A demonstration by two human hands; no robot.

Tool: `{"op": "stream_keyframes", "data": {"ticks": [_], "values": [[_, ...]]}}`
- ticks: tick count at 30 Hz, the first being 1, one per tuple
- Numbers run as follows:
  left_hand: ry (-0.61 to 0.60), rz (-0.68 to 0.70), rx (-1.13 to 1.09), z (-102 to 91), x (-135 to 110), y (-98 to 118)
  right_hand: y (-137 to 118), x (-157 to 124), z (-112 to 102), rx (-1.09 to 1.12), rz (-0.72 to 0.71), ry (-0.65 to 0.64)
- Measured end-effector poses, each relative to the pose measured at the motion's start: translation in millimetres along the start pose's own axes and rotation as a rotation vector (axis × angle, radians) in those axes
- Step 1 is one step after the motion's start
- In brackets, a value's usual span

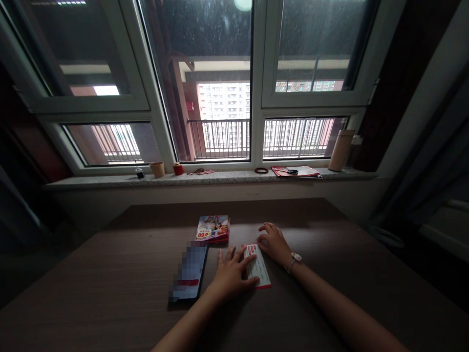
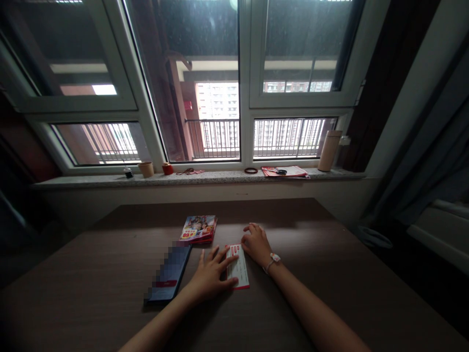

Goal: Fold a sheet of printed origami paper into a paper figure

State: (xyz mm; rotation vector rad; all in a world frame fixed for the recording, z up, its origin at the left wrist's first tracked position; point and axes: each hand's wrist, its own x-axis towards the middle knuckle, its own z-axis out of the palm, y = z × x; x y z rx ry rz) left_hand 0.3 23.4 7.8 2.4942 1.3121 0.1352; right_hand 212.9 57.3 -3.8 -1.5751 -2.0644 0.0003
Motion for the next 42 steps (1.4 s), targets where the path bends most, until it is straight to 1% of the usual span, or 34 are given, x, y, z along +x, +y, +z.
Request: {"op": "stream_keyframes", "data": {"ticks": [3, 8, 10, 18, 28, 31, 36, 42], "values": [[-0.004, 0.003, -0.001, 0.3, 0, -1, 2, 6, 4, 0.015, 0.027, 0.014], [-0.002, -0.003, -0.006, 0.2, 0, 0, 8, 9, 10, 0.17, 0.122, 0.018], [-0.002, -0.008, -0.009, 0.1, 0, 1, 11, 9, 10, 0.205, 0.135, 0.004], [-0.003, -0.005, -0.007, -1.3, -1, 1, 15, 5, 0, 0.255, 0.028, -0.068], [-0.002, -0.004, 0.0, -2.2, -1, 1, 12, 6, -8, 0.235, -0.041, -0.121], [-0.005, -0.003, 0.013, -1.7, 0, 1, 13, 1, -9, 0.255, -0.07, -0.124], [0.027, 0.001, 0.03, -0.7, 1, 0, 13, -10, -11, 0.283, -0.096, -0.148], [0.001, -0.006, 0.048, -1.1, 1, 0, 6, -26, -21, 0.298, -0.123, -0.168]]}}
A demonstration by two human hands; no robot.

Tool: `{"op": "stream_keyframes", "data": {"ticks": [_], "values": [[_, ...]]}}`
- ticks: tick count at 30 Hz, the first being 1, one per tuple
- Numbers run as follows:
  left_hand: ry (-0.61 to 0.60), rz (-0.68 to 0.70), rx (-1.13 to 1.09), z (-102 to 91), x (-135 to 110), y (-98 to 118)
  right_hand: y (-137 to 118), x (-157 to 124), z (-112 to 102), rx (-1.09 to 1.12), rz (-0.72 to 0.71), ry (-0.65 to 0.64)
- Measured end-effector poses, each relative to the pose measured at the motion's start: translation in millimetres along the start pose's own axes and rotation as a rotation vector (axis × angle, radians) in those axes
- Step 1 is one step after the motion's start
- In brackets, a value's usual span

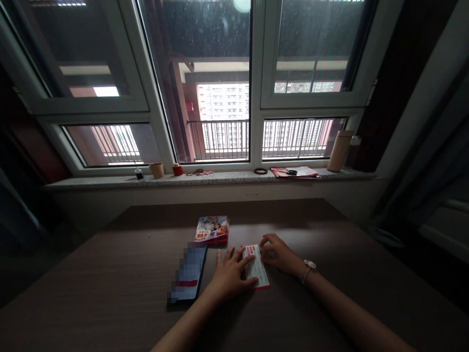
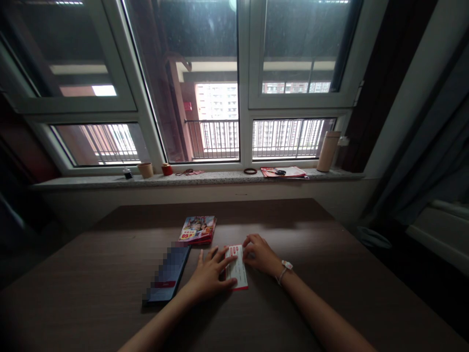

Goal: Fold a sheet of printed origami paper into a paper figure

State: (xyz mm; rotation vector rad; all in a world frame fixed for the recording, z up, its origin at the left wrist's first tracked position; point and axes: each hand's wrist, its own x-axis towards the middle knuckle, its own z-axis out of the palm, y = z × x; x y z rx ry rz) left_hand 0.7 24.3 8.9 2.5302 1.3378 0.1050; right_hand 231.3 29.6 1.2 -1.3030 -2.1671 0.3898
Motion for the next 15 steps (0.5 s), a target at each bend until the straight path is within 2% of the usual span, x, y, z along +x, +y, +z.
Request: {"op": "stream_keyframes", "data": {"ticks": [11, 15], "values": [[0.0, 0.005, -0.015, 2.4, 1, -2, -15, -19, -7, -0.018, -0.046, -0.061], [0.004, 0.001, -0.013, 2.3, 2, -2, -13, -15, -5, -0.034, -0.046, -0.013]]}}
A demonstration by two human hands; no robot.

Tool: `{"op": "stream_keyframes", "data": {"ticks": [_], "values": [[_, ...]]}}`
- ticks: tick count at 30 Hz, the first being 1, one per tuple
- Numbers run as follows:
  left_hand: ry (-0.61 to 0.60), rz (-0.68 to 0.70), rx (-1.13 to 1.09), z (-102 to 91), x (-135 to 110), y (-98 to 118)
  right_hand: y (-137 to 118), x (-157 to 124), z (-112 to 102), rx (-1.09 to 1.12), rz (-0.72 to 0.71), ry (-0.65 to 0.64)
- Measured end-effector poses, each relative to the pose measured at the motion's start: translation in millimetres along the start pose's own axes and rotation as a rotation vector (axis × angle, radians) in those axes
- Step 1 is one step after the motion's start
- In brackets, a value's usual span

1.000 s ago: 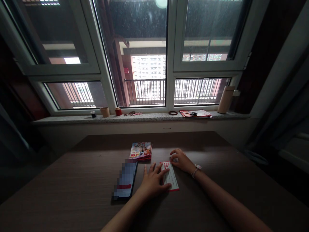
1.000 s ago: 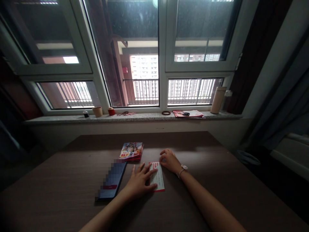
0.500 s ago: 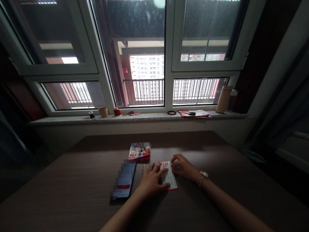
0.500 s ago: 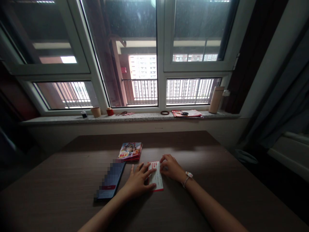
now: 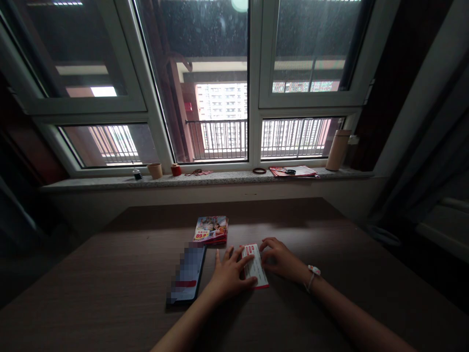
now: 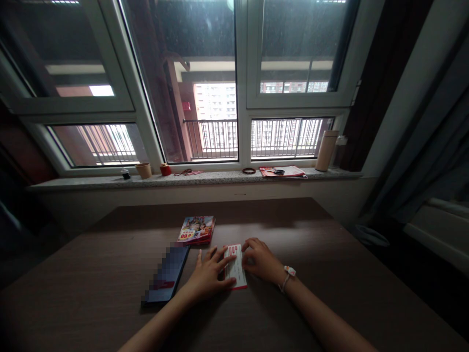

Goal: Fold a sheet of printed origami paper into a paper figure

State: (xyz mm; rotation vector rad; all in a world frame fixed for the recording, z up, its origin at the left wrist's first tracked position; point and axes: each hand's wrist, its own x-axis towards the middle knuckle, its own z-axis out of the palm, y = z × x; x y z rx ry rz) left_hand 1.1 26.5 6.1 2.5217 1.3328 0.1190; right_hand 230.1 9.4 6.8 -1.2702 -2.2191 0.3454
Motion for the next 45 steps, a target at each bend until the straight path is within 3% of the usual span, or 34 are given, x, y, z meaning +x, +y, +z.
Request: {"op": "stream_keyframes", "data": {"ticks": [9, 29, 38, 45], "values": [[0.001, -0.01, 0.012, -5.2, 4, 0, 5, 8, 8, -0.028, 0.029, 0.0], [-0.026, -0.026, 0.01, -7.5, 3, 4, -14, -23, -3, 0.065, -0.031, -0.1], [-0.03, -0.026, 0.011, -6.3, 3, 2, -1, -23, -1, 0.281, 0.052, 0.013], [-0.02, -0.022, 0.006, -6.2, 3, 2, -6, -24, 2, 0.216, 0.036, 0.016]]}}
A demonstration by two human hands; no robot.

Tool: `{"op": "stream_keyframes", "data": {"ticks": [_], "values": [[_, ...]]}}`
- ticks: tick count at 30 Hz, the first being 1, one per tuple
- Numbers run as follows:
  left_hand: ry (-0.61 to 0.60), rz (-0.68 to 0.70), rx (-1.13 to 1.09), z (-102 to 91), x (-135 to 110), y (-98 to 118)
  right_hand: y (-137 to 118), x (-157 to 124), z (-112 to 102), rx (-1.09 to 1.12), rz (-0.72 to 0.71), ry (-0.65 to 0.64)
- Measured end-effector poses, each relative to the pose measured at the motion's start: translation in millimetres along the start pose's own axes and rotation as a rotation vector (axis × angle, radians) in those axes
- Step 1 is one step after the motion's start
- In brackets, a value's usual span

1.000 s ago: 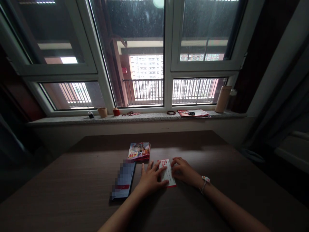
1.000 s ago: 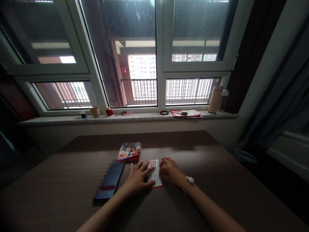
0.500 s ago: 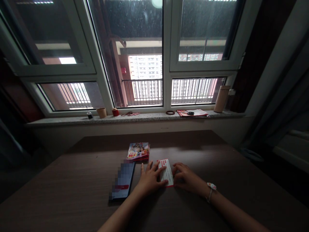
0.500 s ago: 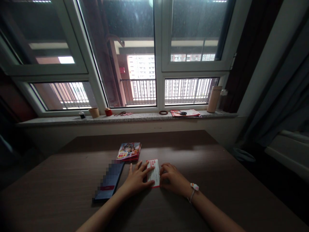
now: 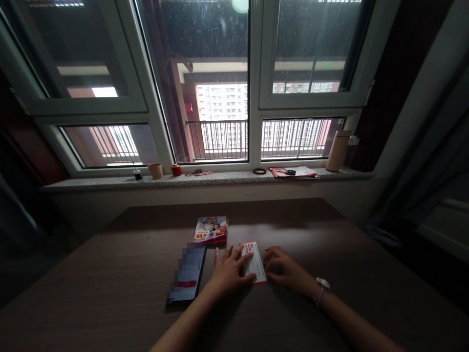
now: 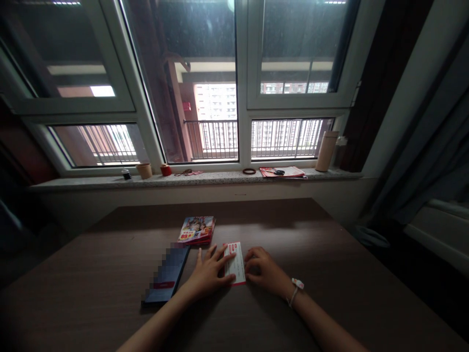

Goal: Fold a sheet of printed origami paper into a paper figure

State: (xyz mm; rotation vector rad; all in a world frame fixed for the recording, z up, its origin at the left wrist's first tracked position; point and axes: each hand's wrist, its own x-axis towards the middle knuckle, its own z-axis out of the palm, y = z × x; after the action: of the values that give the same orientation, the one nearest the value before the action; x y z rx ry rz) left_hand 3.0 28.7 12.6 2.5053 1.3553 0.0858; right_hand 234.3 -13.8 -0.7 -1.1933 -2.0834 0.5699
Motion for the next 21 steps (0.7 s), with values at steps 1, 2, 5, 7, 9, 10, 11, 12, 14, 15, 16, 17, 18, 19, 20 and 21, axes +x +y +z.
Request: {"op": "stream_keyframes", "data": {"ticks": [1, 2, 5, 7, 9, 10, 11, 12, 14, 15, 16, 17, 18, 19, 20, 21], "values": [[-0.001, 0.001, 0.001, -0.2, 0, 0, -1, -1, 2, -0.018, -0.013, -0.009], [-0.003, 0.002, 0.002, -0.4, 0, 0, -1, -1, 3, -0.038, -0.025, -0.015], [-0.005, 0.0, 0.004, -0.9, -1, 1, -4, 0, 6, -0.103, -0.048, -0.015], [-0.012, -0.003, 0.007, -1.2, -1, 1, -5, 1, 6, -0.143, -0.049, -0.006], [-0.015, -0.003, 0.008, -1.2, -1, 1, -6, 3, 7, -0.168, -0.039, -0.002], [-0.013, 0.0, 0.007, -1.0, -1, 1, -6, 4, 7, -0.177, -0.03, -0.001], [-0.01, 0.002, 0.006, -0.8, -1, 1, -6, 5, 8, -0.186, -0.019, 0.0], [-0.006, 0.004, 0.006, -0.5, 0, 0, -6, 7, 9, -0.195, -0.007, 0.004], [0.003, 0.007, 0.004, 0.2, 0, 0, -5, 8, 11, -0.219, 0.014, 0.014], [0.007, 0.008, 0.002, 0.5, 0, -1, -5, 9, 11, -0.23, 0.022, 0.021], [0.008, 0.007, 0.001, 0.6, 0, -1, -4, 10, 12, -0.241, 0.026, 0.026], [0.007, 0.007, -0.001, 0.4, 0, -1, -4, 11, 13, -0.251, 0.029, 0.032], [0.006, 0.006, -0.002, 0.0, 0, -1, -3, 12, 13, -0.261, 0.029, 0.037], [0.002, 0.004, -0.001, -0.6, 0, 0, -3, 12, 13, -0.271, 0.028, 0.042], [-0.002, 0.002, 0.001, -1.4, 0, 0, -2, 13, 13, -0.28, 0.027, 0.047], [-0.007, -0.001, 0.003, -2.3, -1, 1, -2, 14, 13, -0.288, 0.026, 0.051]]}}
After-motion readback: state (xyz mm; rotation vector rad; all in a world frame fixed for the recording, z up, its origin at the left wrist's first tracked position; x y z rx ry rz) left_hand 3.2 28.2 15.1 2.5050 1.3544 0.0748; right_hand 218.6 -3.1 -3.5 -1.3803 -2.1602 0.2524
